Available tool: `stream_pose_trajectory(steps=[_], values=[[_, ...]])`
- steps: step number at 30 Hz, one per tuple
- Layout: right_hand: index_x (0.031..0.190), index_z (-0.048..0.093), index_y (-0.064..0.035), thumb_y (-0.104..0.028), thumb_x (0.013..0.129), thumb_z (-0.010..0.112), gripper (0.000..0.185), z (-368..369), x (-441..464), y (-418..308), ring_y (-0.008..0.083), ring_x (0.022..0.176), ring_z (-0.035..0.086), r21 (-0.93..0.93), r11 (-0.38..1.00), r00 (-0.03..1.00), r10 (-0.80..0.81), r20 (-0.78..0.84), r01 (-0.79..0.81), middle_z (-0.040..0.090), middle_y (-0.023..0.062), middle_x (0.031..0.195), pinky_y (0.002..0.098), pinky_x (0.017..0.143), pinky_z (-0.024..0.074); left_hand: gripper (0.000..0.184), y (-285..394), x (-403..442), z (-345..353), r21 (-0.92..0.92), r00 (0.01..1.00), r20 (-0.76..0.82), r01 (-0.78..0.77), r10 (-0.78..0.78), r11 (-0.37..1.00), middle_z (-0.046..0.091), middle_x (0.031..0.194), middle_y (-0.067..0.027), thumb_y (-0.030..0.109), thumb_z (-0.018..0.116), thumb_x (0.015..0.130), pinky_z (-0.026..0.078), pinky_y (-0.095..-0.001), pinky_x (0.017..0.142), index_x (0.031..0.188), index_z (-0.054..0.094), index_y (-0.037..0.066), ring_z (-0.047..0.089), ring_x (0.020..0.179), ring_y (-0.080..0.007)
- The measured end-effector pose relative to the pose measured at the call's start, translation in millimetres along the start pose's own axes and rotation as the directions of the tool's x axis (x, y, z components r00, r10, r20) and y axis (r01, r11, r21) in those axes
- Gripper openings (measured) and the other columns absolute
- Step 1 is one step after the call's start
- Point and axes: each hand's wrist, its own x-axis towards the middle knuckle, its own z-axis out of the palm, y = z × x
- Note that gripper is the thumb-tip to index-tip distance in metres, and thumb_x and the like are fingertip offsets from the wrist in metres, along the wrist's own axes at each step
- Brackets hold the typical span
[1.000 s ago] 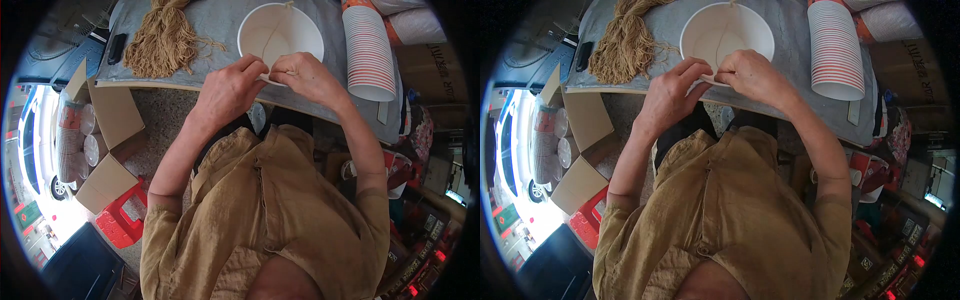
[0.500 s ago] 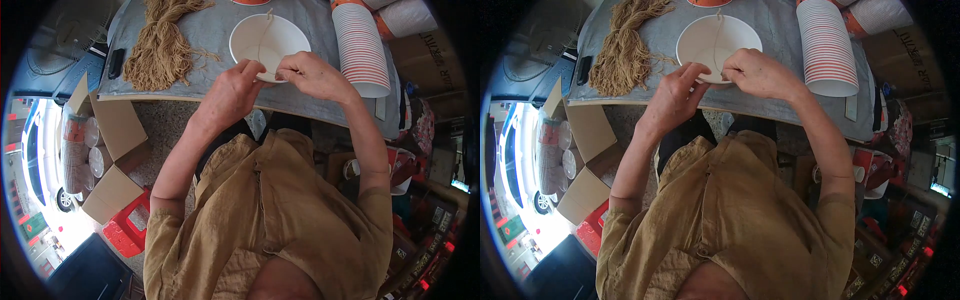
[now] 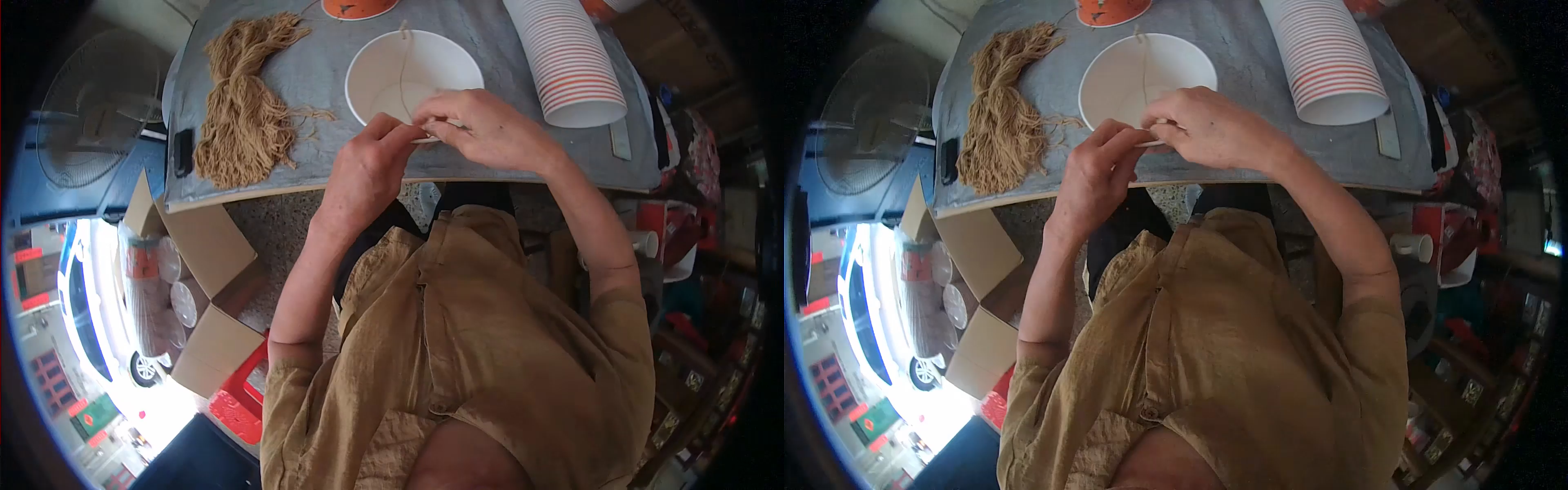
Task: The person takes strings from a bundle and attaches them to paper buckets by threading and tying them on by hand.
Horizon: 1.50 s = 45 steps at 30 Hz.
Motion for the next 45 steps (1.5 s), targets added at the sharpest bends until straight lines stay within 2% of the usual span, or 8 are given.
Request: stream_pose_trajectory(steps=[5, 6, 10, 13, 17, 19, 34, 45], values=[[0.113, 0.065, 0.0013, -0.001, 0.089, 0.06, 0.025, 19, -25, 3, 0.0284, 0.088, 0.066, -0.043, 0.946, 0.728, -0.276, -0.627, 0.321, 0.067, 0.0156, 0.101, 0.0383, 0.075, 0.0532, 0.018, -1, 0, 5, -0.043, 0.997, -0.022, 0.071, -0.072, 0.997, 0.065, 0.094, -0.0128, 0.0, 0.065, 0.088, 0.054, -0.0429, 0.068, 0.104, 0.069, 0.008, 0.068, 0.082, -0.0336], [0.11, 0.067, 0.0017, 0.001, 0.09, 0.062, 0.021, 24, -34, 1, 0.0176, 0.081, 0.065, 0.095, 0.955, 0.697, -0.136, -0.704, 0.282, 0.069, 0.0082, 0.092, 0.0308, 0.069, 0.0523, 0.017, 0, 1, 6, -0.034, 0.997, -0.023, 0.078, -0.079, 0.996, 0.065, 0.094, -0.0127, 0.0, 0.065, 0.088, 0.054, -0.0428, 0.068, 0.103, 0.069, 0.008, 0.069, 0.083, -0.0332], [0.104, 0.071, 0.0014, -0.008, 0.095, 0.065, 0.015, 67, -57, 17, 0.0036, 0.073, 0.057, 0.547, 0.833, 0.764, 0.301, -0.571, 0.081, 0.066, -0.0007, 0.081, 0.0204, 0.062, 0.0453, 0.017, 4, 3, 9, -0.022, 0.995, -0.029, 0.092, -0.093, 0.996, 0.065, 0.094, -0.0125, 0.001, 0.065, 0.089, 0.054, -0.0428, 0.068, 0.104, 0.069, 0.008, 0.069, 0.083, -0.0332], [0.105, 0.071, 0.0033, -0.011, 0.094, 0.068, 0.018, 93, -47, 18, 0.0047, 0.073, 0.059, 0.726, 0.688, 0.796, 0.428, -0.428, 0.021, 0.068, 0.0019, 0.083, 0.0216, 0.062, 0.047, 0.019, 2, 4, 14, 0.02, 0.999, -0.028, 0.046, -0.046, 0.999, 0.065, 0.095, -0.0096, -0.002, 0.061, 0.093, 0.05, -0.0294, 0.053, 0.108, 0.069, 0.004, 0.062, 0.058, -0.0156], [0.1, 0.072, 0.0052, -0.015, 0.093, 0.072, 0.022, 104, -32, 11, 0.0062, 0.075, 0.062, 0.868, 0.493, 0.782, 0.517, -0.349, 0.062, 0.071, 0.0041, 0.083, 0.0221, 0.065, 0.0505, 0.018, 7, 2, 18, 0.002, 0.993, -0.048, 0.108, -0.107, 0.994, 0.065, 0.096, -0.0109, -0.001, 0.062, 0.092, 0.052, -0.0337, 0.058, 0.108, 0.069, 0.005, 0.064, 0.067, -0.0218], [0.099, 0.073, 0.0046, -0.015, 0.092, 0.072, 0.021, 110, -28, 16, 0.0062, 0.074, 0.062, 0.863, 0.499, 0.751, 0.54, -0.381, 0.079, 0.071, 0.0041, 0.082, 0.0219, 0.065, 0.0507, 0.017, 11, 2, 18, -0.031, 0.986, -0.058, 0.156, -0.158, 0.987, 0.064, 0.096, -0.0135, 0.002, 0.062, 0.091, 0.054, -0.044, 0.067, 0.106, 0.069, 0.007, 0.068, 0.083, -0.036], [0.09, 0.068, 0.0012, 0.002, 0.084, 0.072, 0.008, 95, -47, 18, 0.0089, 0.079, 0.064, 0.421, 0.887, 0.721, 0.167, -0.672, 0.187, 0.068, 0.0049, 0.087, 0.0244, 0.068, 0.0524, 0.014, 2, 11, -4, 0.05, 0.995, 0.011, 0.101, -0.102, 0.994, 0.069, 0.091, -0.0098, 0.012, 0.072, 0.091, 0.055, -0.0249, 0.057, 0.098, 0.074, 0.0, 0.07, 0.068, -0.0146], [0.094, 0.063, 0.0003, 0.007, 0.085, 0.068, 0.012, 85, -47, 16, 0.0132, 0.079, 0.064, 0.373, 0.886, 0.706, 0.076, -0.704, 0.277, 0.066, 0.0066, 0.096, 0.026, 0.07, 0.0531, 0.01, 7, 11, -2, -0.518, 0.865, 0.179, 0.488, -0.468, 0.703, 0.073, 0.096, -0.0076, 0.01, 0.069, 0.094, 0.054, -0.0203, 0.053, 0.099, 0.068, 0.001, 0.073, 0.075, -0.0119]])
